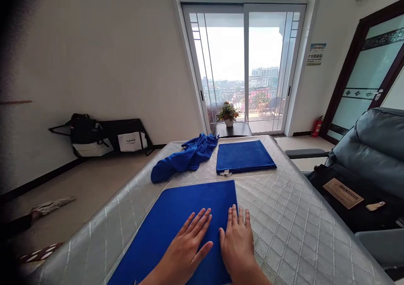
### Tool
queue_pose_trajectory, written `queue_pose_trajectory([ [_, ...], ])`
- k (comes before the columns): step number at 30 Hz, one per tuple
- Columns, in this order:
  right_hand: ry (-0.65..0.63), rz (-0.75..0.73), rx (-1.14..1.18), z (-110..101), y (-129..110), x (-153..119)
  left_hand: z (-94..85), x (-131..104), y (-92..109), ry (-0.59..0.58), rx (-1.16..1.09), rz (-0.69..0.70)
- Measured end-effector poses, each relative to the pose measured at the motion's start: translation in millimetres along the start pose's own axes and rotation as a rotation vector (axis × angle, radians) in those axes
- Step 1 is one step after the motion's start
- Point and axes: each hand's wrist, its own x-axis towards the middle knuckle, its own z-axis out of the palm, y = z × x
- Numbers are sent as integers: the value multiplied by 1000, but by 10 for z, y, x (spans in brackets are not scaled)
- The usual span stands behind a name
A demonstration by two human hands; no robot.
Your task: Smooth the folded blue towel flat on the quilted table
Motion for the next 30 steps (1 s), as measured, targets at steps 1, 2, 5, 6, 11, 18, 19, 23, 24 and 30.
queue_pose_trajectory([
  [1,-20,-9,-5,7,8,5,19,66,104,-8,-15,37],
  [2,-39,-19,-11,10,16,10,46,141,185,-16,-30,58],
  [5,-79,-42,-23,14,36,23,161,382,285,-30,-71,37],
  [6,-87,-51,-24,19,41,26,204,449,282,-33,-78,17],
  [11,-103,-68,-15,25,41,23,368,510,169,-66,-63,-25],
  [18,-43,8,63,-38,22,-16,432,1,-291,-59,25,-131],
  [19,-39,8,65,-30,26,-16,433,-104,-404,-66,35,-163],
  [23,-26,4,53,8,46,-10,431,-535,-909,-118,65,-314],
  [24,-27,5,46,7,48,-10,431,-625,-1023,-130,70,-353],
  [30,-93,27,-63,-108,-1,-13,412,-792,-1300,-131,93,-468],
])
